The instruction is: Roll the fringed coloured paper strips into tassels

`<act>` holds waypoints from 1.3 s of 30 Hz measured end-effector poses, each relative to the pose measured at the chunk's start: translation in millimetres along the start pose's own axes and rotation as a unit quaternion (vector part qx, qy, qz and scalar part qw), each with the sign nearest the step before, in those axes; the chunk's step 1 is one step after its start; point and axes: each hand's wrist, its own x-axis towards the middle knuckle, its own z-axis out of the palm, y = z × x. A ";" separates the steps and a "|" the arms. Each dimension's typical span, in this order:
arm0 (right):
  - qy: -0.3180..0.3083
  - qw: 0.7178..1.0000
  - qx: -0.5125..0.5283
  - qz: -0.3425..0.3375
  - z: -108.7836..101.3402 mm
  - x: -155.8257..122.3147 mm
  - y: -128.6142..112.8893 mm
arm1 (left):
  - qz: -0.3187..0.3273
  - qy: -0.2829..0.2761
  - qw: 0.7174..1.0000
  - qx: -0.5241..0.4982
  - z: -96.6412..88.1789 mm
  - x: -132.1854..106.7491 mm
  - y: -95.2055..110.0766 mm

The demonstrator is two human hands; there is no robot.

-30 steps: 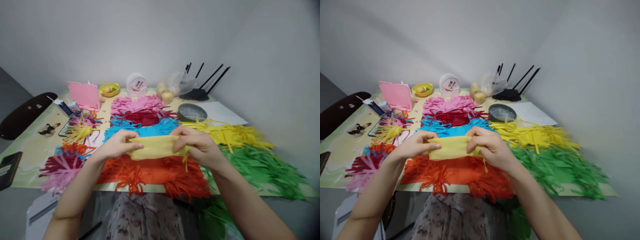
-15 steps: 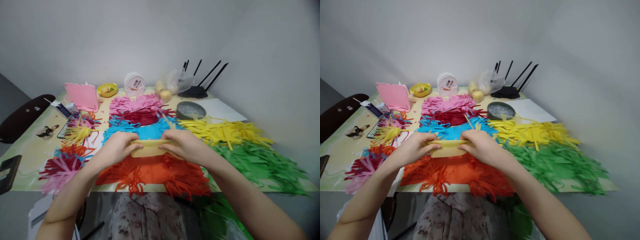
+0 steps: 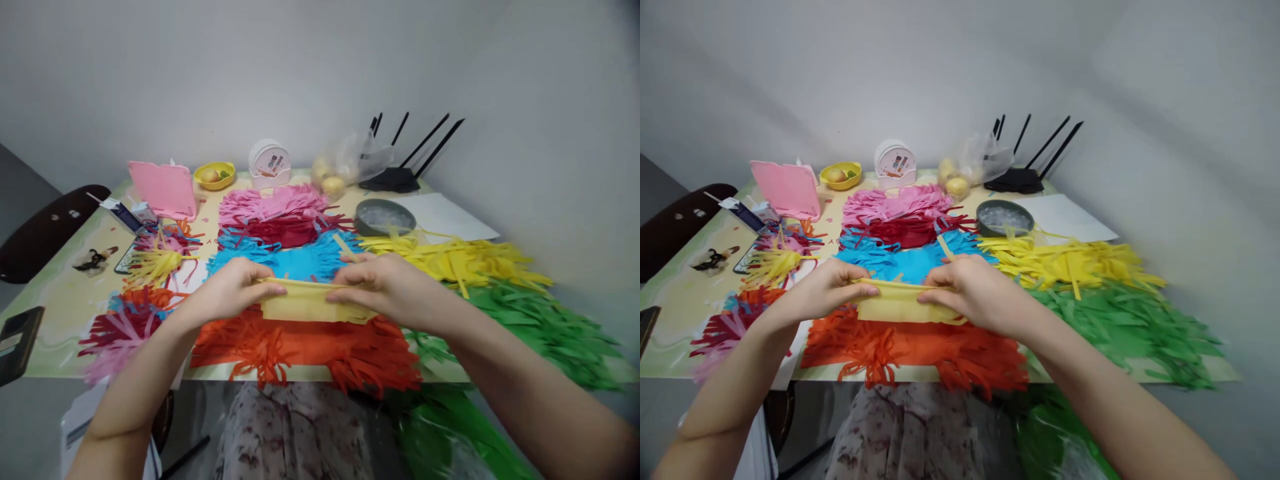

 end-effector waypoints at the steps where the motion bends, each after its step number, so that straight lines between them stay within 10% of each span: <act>1: -0.005 1.000 0.006 0.004 -1.5 -1.1 -0.7 | 0.000 -0.013 1.000 -0.008 -1.0 0.2 0.1; 21: 0.071 0.981 0.163 0.077 22.5 -14.3 9.3 | 0.020 -0.031 0.997 -0.065 10.4 3.3 -7.9; 28: 0.214 0.921 0.303 0.122 47.8 -24.7 7.9 | 0.007 0.083 0.960 -0.268 30.8 -5.0 -17.0; 39: 0.248 0.846 0.471 0.028 66.4 -24.0 10.2 | 0.099 0.132 0.917 -0.363 45.2 -7.8 -31.4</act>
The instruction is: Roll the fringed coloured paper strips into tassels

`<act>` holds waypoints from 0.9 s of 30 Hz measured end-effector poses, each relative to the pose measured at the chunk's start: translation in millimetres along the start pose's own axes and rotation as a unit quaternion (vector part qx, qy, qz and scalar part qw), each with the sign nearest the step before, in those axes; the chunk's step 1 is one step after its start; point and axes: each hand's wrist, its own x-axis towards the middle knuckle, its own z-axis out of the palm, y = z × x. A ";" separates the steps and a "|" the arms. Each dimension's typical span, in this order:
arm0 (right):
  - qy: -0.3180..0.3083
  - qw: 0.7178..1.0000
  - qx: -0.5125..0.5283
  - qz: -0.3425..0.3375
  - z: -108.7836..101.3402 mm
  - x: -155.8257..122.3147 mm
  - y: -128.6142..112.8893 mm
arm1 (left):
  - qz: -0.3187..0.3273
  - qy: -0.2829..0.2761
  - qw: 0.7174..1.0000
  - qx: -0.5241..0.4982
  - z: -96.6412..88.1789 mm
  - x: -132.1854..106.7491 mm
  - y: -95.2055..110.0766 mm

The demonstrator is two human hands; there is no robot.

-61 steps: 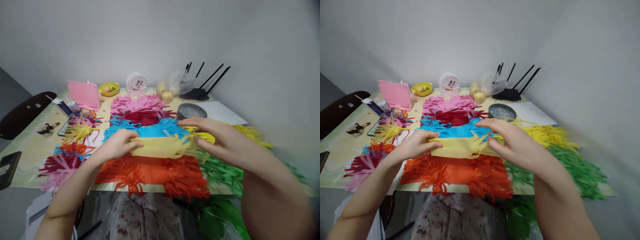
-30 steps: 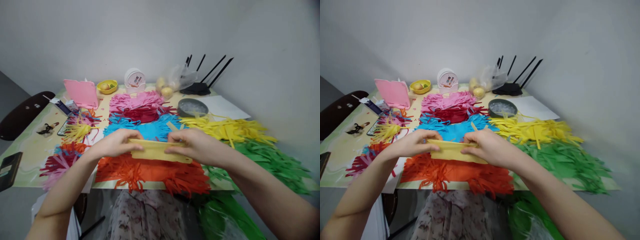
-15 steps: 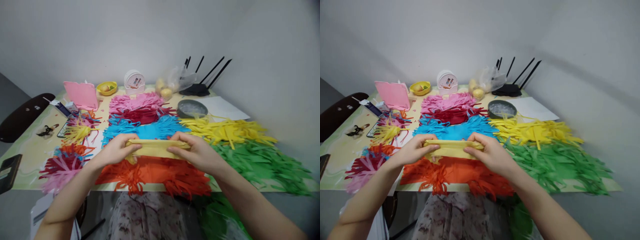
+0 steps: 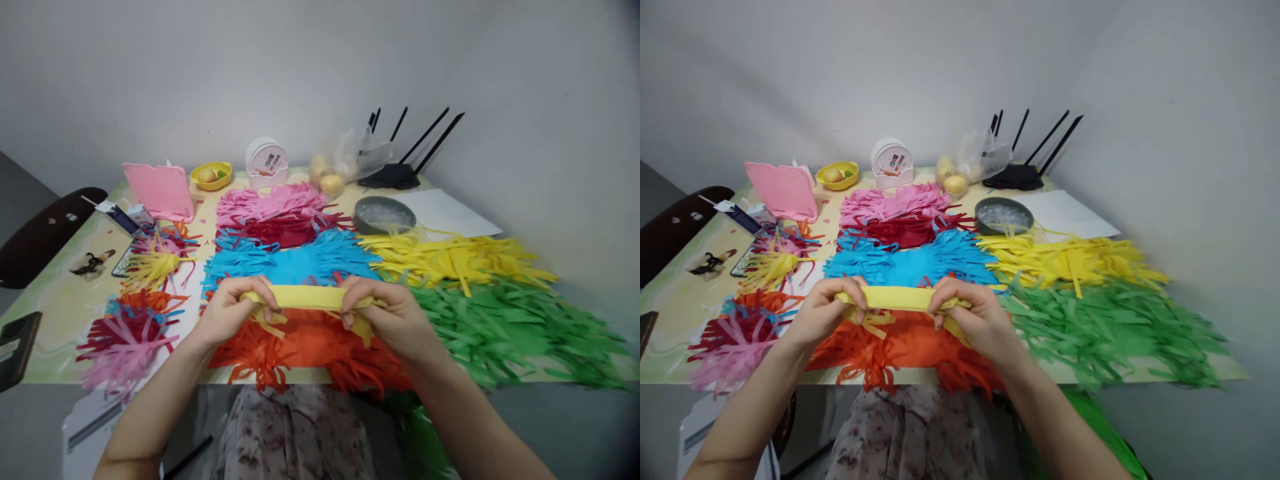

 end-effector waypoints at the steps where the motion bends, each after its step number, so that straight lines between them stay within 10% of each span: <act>1: 0.003 1.000 -0.006 -0.009 0.3 0.7 0.3 | 0.000 0.004 1.000 -0.004 1.2 -0.2 0.0; 10: 0.012 0.997 -0.068 -0.020 -2.0 1.4 8.5 | -0.014 0.079 0.997 0.023 8.7 -3.3 -4.7; 16: -0.016 0.994 -0.094 -0.047 -6.0 3.9 10.8 | 0.035 0.032 0.993 0.105 7.0 -2.7 0.4; 22: 0.055 0.972 -0.225 -0.047 1.1 3.0 1.5 | 0.061 0.107 0.945 0.303 13.7 -2.5 3.8; 27: 0.059 0.947 -0.314 -0.027 2.9 2.4 -2.4 | 0.057 0.067 0.917 0.390 10.3 -2.7 6.1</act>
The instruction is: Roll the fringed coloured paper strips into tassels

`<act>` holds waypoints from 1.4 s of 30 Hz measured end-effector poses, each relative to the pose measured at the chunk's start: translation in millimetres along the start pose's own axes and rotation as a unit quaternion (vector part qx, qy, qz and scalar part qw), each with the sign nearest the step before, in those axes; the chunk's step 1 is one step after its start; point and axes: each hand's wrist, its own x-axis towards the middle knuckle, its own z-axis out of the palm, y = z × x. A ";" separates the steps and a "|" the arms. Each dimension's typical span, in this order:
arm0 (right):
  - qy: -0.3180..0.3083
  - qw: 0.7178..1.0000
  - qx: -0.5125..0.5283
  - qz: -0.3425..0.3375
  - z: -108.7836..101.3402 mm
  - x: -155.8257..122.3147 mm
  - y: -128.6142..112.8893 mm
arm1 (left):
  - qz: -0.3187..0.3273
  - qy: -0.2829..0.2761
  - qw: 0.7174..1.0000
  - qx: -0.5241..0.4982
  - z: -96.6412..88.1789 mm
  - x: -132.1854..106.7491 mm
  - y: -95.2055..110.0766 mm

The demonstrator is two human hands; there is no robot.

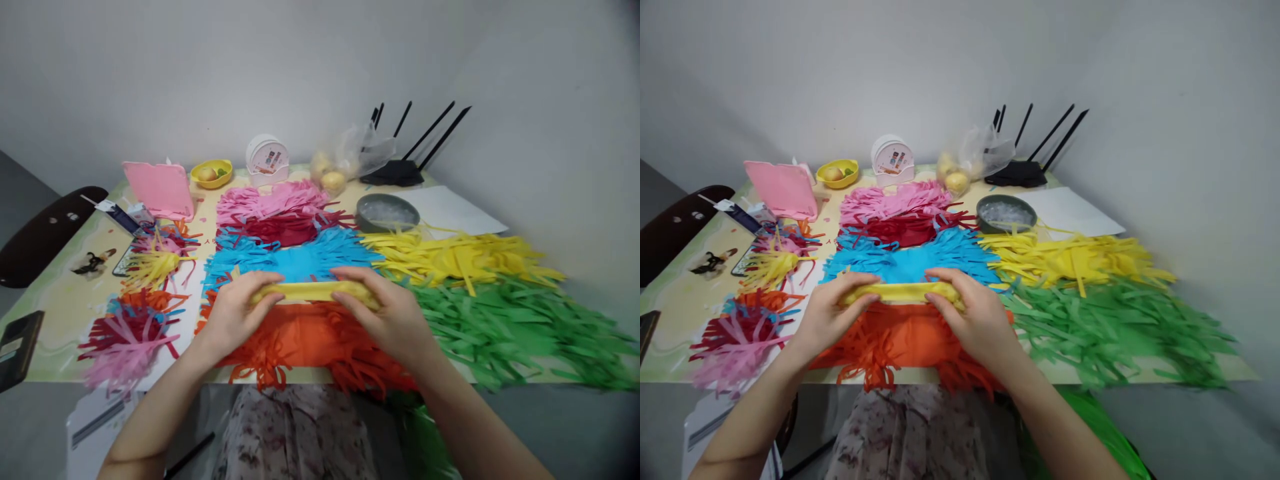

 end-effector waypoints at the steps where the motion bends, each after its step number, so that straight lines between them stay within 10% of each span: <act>1: -0.006 1.000 0.001 -0.003 -0.4 0.3 -0.1 | 0.000 -0.014 1.000 0.003 -1.2 0.6 0.0; 9: -0.053 0.976 0.178 0.116 -0.2 -2.9 -0.9 | -0.109 -0.089 0.950 -0.280 -0.9 2.6 -1.3; 20: -0.009 0.967 0.241 0.085 5.1 -1.7 5.9 | -0.105 -0.038 0.910 -0.400 5.6 2.2 -8.9; 25: -0.012 0.977 0.207 0.050 6.8 -4.3 7.5 | -0.108 -0.032 0.918 -0.379 7.8 1.4 -9.9; 35: 0.036 0.999 -0.016 -0.017 8.1 -7.1 -0.7 | -0.001 -0.022 1.000 -0.016 3.3 -2.8 -7.7; 42: -0.025 0.970 0.215 0.110 8.0 -7.0 -1.7 | -0.092 -0.058 0.961 -0.254 0.0 -3.8 -3.6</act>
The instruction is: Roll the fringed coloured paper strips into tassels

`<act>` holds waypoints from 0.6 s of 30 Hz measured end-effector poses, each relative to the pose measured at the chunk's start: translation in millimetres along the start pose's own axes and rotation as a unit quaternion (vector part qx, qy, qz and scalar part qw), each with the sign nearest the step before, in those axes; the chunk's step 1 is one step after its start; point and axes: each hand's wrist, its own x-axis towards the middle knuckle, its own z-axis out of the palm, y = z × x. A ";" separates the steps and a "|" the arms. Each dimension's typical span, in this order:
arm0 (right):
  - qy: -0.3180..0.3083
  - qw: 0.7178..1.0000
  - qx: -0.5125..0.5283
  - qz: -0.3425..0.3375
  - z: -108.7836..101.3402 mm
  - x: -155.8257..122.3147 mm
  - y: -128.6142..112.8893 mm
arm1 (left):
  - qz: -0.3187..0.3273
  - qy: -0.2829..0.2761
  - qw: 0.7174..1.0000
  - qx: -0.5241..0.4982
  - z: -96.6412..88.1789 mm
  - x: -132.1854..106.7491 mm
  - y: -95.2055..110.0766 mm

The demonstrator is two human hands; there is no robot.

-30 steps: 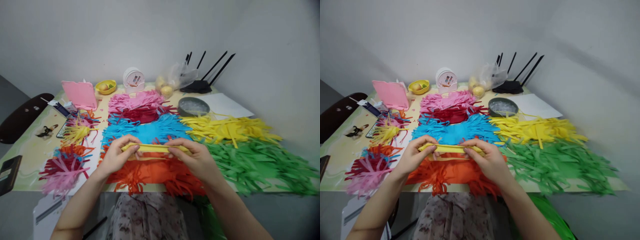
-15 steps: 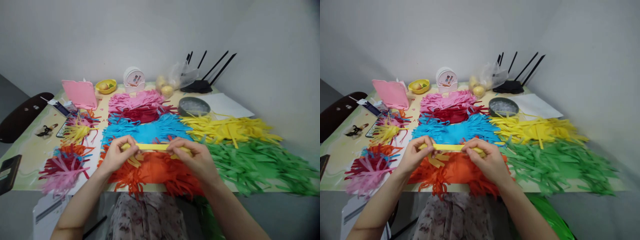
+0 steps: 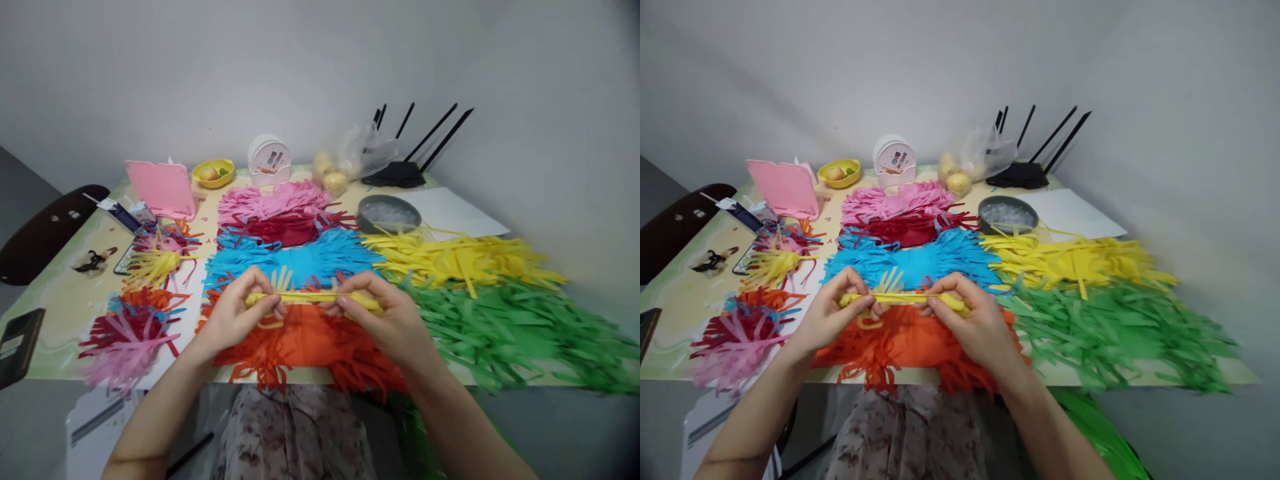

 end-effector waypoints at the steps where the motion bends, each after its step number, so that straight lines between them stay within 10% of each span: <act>1: -0.005 1.000 0.016 0.004 0.2 -0.1 0.6 | -0.006 -0.004 1.000 -0.025 0.5 0.1 0.2; 18: 0.005 0.991 0.123 -0.052 7.6 3.4 12.5 | 0.049 0.001 0.984 -0.174 6.7 2.2 -23.0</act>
